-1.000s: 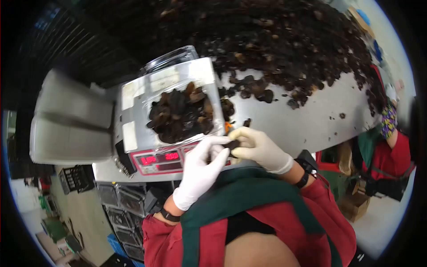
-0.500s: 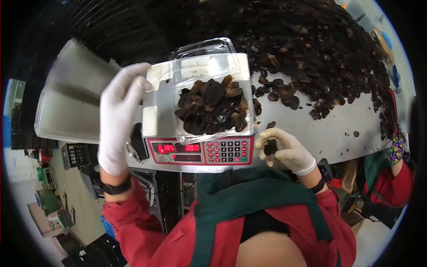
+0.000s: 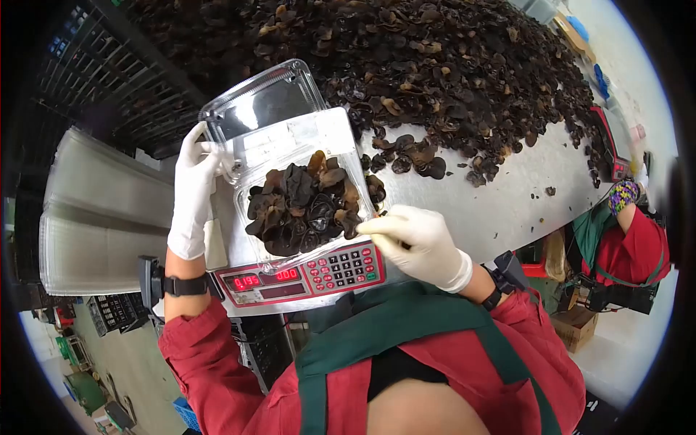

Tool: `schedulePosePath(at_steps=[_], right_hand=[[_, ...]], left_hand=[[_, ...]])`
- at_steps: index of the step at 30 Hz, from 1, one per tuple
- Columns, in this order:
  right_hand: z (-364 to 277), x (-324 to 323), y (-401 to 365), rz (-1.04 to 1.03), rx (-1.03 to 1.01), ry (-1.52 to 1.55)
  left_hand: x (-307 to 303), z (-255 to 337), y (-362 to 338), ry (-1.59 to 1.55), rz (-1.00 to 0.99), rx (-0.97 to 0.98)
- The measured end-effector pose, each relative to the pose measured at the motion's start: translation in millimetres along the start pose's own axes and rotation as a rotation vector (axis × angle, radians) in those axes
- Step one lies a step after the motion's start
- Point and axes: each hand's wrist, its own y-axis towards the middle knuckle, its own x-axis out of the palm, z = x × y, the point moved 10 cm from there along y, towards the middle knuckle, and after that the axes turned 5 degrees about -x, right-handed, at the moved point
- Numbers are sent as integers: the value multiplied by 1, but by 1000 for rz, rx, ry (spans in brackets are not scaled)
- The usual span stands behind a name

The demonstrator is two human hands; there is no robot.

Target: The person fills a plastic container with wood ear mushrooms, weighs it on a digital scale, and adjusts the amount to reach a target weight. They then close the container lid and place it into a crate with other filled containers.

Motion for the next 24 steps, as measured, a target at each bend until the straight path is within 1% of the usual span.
schedulePosePath(at_steps=[1, 2, 3, 4, 5, 7, 9, 10, 12, 13, 14, 15, 16, 18, 19, 20, 21, 22, 23, 24], right_hand=[[-18, 7, 6, -29, -171, -205], [-21, 15, 10, -23, -197, -187], [-24, 14, 11, -19, -198, -186], [-21, 22, 13, -124, -135, -280], [-16, 29, 14, -233, -71, -373], [-21, 28, 15, -212, -85, -421], [-24, 32, 12, -231, -106, -490], [-22, 28, 13, -223, -101, -493], [-14, 21, 11, -264, -66, -261], [-6, 8, 9, -146, -5, -19], [-3, -1, 6, -147, -6, -23], [17, -16, 2, -106, 163, 89], [35, -23, -3, -64, 333, 202], [39, -22, 4, -61, 345, 189], [40, -20, 9, -54, 357, 174], [45, -8, 10, -79, 314, 107], [46, -3, 14, -77, 306, 111], [56, 17, 9, -197, 457, 332], [62, 37, 0, -319, 605, 551], [64, 43, 0, -347, 582, 597]], left_hand=[[-4, 5, -3, 1, 13, 32], [-4, 8, -10, 2, 12, 33], [0, 26, -24, 48, 38, 86], [0, 38, -37, 93, 64, 140], [2, 51, -52, 234, 56, 279], [14, 75, -92, 508, 69, 451], [34, 81, -129, 638, -74, 559], [40, 74, -142, 665, -90, 508], [44, 47, -158, 761, -107, 412], [44, 40, -163, 704, -61, 341], [43, 33, -165, 631, -46, 327], [42, 25, -167, 558, -27, 309], [45, 21, -168, 557, -22, 306], [36, 14, -171, 524, 102, 262], [38, 21, -173, 669, 149, 368], [31, 8, -171, 585, 179, 241], [26, -6, -170, 497, 206, 117], [26, -17, -167, 356, 149, 42], [24, -13, -166, 356, 150, 47], [26, -27, -166, 101, 70, -137]])
